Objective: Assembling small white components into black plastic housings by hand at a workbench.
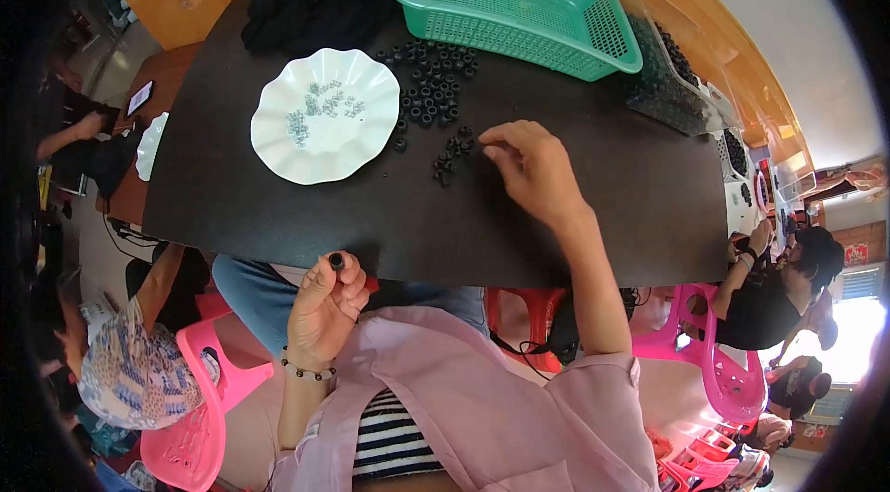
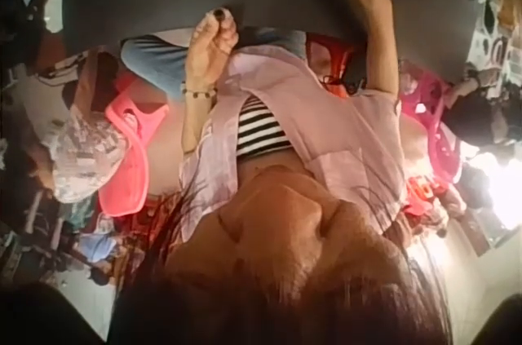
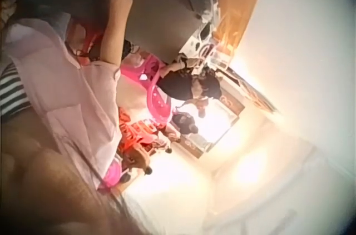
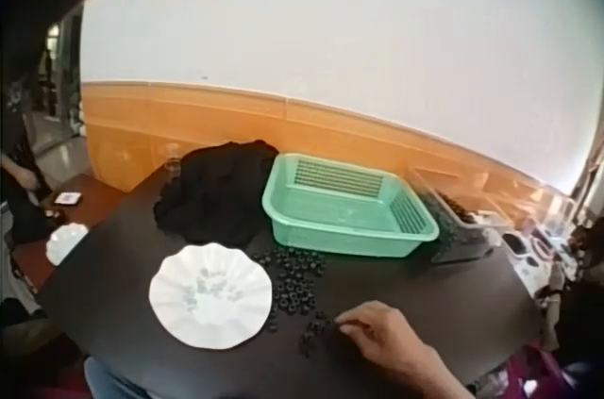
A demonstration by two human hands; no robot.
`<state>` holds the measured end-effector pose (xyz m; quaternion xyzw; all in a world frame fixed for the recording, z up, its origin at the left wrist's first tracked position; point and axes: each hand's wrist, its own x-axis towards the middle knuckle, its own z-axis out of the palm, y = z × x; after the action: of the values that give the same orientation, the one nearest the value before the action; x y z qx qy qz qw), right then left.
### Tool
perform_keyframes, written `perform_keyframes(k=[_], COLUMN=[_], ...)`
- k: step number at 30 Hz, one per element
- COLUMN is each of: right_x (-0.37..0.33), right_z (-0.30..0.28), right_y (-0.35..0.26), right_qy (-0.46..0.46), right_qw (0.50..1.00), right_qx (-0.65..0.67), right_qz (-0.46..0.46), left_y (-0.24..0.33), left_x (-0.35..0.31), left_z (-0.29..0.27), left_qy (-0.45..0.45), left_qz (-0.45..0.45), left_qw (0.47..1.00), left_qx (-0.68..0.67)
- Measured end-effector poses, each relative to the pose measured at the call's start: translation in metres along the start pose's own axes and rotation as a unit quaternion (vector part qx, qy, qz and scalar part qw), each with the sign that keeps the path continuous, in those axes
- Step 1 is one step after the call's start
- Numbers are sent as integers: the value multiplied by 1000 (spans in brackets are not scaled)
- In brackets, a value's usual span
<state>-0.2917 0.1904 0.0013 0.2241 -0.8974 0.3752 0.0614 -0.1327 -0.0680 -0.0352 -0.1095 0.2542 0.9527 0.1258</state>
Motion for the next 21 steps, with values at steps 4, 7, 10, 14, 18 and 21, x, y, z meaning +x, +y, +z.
perform_keyframes(k=[4, 7, 10, 14, 18, 21], right_x=[11, 24, 35, 42, 53, 68], right_z=[1, 13, 25, 37, 43, 50], right_y=[2, -8, -16, -26, -37, -46], right_qy=[-22, -29, -35, -42, -50, -50], right_qw=[999, 994, 987, 982, 980, 977], right_qx=[-15, -25, -36, -30, -17, -13], right_qz=[-37, -99, -150, -181, -192, -206], left_y=[2, 2, 3, 4, 6, 5], left_x=[2, 2, 1, -1, -1, 0], left_z=[5, 5, 5, 5, 4, 0], left_qy=[29, 26, 34, 41, 46, 38], left_qz=[-10, -9, -10, -3, -21, -28], left_qw=[1000, 1000, 999, 999, 999, 998], left_qx=[5, -12, -15, -21, -14, -29])
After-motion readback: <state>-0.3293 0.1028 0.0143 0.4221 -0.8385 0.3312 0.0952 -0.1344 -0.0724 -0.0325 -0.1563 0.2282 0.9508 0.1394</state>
